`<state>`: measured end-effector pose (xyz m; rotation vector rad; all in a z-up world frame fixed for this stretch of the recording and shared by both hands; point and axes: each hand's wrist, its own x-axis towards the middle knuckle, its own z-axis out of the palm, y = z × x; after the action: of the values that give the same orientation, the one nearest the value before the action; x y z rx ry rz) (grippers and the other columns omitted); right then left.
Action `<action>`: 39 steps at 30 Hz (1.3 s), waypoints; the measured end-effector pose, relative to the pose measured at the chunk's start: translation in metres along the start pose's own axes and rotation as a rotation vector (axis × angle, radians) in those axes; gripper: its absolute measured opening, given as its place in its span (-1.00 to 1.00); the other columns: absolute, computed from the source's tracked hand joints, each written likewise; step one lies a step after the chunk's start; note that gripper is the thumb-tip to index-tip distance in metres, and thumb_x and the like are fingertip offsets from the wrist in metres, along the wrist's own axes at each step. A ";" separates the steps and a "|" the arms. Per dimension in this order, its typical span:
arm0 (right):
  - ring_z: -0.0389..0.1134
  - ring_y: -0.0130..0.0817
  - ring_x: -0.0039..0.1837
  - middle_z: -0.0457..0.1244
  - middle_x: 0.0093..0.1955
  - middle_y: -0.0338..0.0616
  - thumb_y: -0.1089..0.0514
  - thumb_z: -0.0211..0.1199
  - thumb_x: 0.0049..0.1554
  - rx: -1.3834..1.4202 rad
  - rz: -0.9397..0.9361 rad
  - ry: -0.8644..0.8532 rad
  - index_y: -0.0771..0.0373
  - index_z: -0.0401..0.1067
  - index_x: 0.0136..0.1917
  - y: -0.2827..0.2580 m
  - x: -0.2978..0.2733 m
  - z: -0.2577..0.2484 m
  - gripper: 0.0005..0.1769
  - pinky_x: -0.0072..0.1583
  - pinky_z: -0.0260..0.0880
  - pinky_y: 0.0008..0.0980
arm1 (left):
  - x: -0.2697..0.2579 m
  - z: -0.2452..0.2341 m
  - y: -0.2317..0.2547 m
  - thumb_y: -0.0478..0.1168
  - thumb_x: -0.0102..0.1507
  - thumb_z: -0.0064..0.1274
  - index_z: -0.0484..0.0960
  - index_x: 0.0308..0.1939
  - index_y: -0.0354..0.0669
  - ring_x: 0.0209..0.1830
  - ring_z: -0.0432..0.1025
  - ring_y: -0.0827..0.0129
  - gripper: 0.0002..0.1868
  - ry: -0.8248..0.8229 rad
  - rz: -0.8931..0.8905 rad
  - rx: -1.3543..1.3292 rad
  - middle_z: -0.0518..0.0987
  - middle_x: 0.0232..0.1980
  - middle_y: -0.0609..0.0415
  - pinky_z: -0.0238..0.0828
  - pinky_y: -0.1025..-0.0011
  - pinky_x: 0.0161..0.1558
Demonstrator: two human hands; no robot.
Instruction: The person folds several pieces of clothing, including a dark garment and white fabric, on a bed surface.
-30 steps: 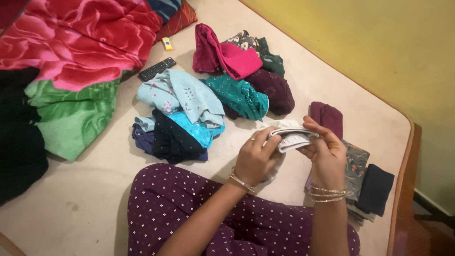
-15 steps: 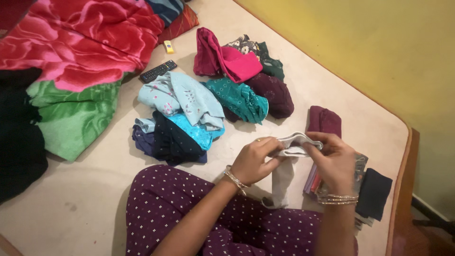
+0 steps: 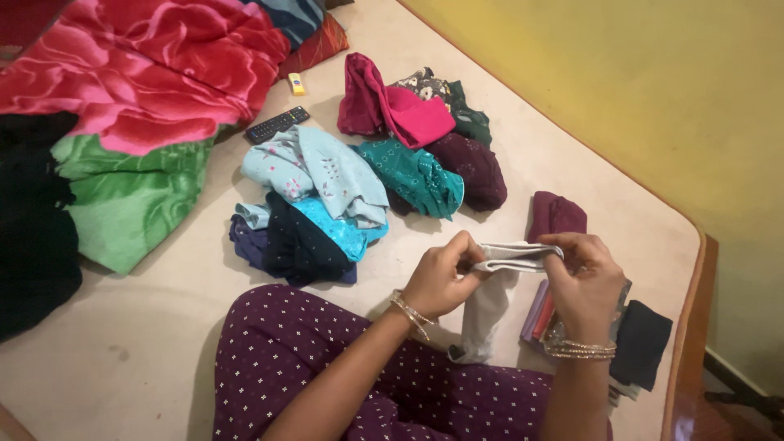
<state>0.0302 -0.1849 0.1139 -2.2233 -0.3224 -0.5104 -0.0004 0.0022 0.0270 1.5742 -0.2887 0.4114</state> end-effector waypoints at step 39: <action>0.47 -0.25 -0.03 0.39 -0.06 -0.14 0.27 0.36 -0.02 -0.360 -0.299 -0.412 0.26 0.57 0.05 -0.066 0.028 -0.041 -0.69 0.03 0.43 -0.29 | -0.009 0.024 -0.081 -0.14 0.24 0.24 0.71 -0.14 -0.12 -0.23 0.58 0.26 -0.82 -0.037 0.137 0.269 0.67 -0.06 0.11 0.53 0.34 -0.16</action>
<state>0.0189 -0.1726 0.1948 -2.6440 -0.8445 -0.2735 0.0277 -0.0181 -0.0500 1.8323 -0.3827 0.5454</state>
